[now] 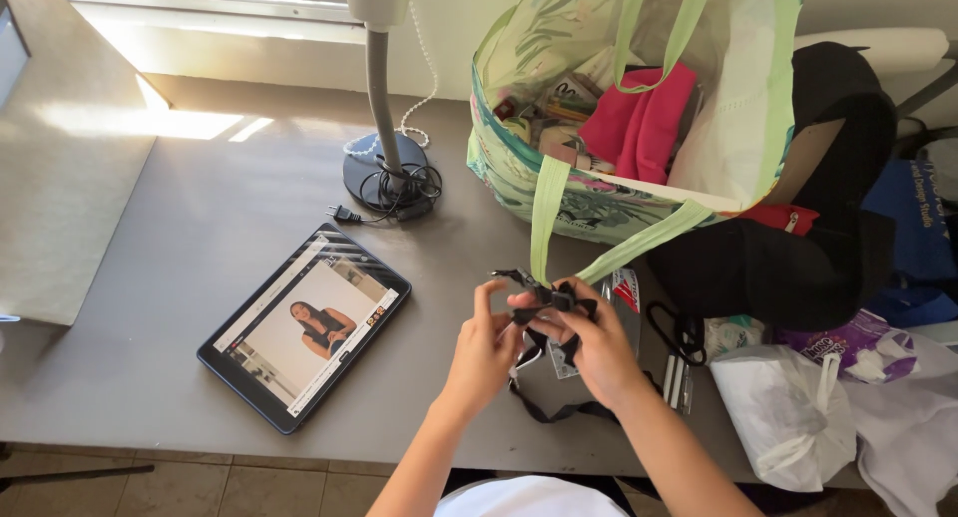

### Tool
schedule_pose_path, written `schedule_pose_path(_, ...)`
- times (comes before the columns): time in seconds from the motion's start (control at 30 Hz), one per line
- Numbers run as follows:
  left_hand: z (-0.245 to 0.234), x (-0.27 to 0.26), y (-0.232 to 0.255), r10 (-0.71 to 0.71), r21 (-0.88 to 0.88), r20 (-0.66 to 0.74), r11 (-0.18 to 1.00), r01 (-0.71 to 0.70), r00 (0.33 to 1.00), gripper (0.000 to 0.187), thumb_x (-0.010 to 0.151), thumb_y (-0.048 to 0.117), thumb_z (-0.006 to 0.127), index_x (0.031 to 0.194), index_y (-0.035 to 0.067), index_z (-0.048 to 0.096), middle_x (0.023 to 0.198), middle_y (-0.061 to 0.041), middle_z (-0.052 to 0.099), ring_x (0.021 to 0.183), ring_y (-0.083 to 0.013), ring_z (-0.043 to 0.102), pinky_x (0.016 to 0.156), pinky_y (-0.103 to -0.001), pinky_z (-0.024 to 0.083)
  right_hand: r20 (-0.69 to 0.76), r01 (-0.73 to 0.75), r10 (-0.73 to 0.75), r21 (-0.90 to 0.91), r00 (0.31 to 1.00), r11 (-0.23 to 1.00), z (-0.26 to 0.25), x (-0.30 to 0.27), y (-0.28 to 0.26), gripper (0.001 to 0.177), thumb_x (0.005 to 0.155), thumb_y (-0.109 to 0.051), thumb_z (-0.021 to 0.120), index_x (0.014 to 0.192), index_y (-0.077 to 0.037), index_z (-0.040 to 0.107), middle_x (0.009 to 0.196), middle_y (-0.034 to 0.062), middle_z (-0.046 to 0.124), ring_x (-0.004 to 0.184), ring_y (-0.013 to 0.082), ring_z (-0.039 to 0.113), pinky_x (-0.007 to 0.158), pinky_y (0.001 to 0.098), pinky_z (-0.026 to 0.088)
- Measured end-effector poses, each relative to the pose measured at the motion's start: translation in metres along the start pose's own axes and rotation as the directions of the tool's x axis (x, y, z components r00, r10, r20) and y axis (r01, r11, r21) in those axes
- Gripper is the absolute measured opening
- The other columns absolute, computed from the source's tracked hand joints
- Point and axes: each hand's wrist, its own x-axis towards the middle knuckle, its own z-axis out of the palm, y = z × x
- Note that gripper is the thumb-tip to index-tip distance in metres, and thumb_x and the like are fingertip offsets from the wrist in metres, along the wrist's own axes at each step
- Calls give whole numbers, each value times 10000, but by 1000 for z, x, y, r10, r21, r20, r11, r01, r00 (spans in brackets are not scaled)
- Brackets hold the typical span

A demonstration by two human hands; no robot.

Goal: Packing a backpack and a tote bag with various personal and stationery items while following a video on a tablet.

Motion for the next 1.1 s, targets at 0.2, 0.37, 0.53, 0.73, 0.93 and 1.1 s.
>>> schedule_pose_path(0.2,6,6,-61,-351,-252,73,899,357,934,326,953,-14,531,1249,1,667,808,-87,666,674,-164,690,642,-327,603,72,-45,41,52,997,998,2,-6,8,202,1017,-109,491,1150,10,585,1105,203,737,1111,318,730,974,466,561)
schedule_pose_path(0.37,-10,3,-61,-526,-579,261,586,567,810,624,864,-33,488,1482,52,497,969,-73,667,872,-181,722,872,-369,597,-78,-112,105,-92,991,989,-9,-8,20,268,987,-132,474,1191,-37,619,1040,167,740,989,274,735,940,424,555)
schedule_pose_path(0.53,-5,-4,-77,-643,-754,271,320,573,716,615,895,58,502,1498,35,385,1051,-70,725,950,-170,692,893,-366,546,-146,-224,209,-92,967,970,-33,-25,59,215,1013,-177,478,1084,-22,609,929,140,736,902,272,760,860,427,578)
schedule_pose_path(0.73,9,-15,-104,-596,-765,294,322,558,747,362,956,87,605,1306,-3,630,1013,-77,699,863,-140,684,787,-294,533,-246,-316,264,-203,933,927,-37,-34,84,229,1036,-226,475,1082,-51,616,896,98,711,828,222,734,771,370,558)
schedule_pose_path(0.93,13,-9,-110,-549,-446,165,700,558,820,218,921,192,732,1065,33,769,924,-99,664,760,-124,626,715,-286,479,-236,-265,224,-158,946,951,-49,-30,83,198,1031,-201,472,1083,-55,596,924,100,714,758,217,714,739,354,565)
schedule_pose_path(1.1,21,-9,-104,-377,40,48,926,375,925,278,792,218,843,1023,82,769,982,-84,574,855,-214,604,775,-354,516,-172,-242,207,-222,963,945,-38,-32,75,170,993,-168,481,1053,-48,585,1079,50,715,823,173,709,776,329,569)
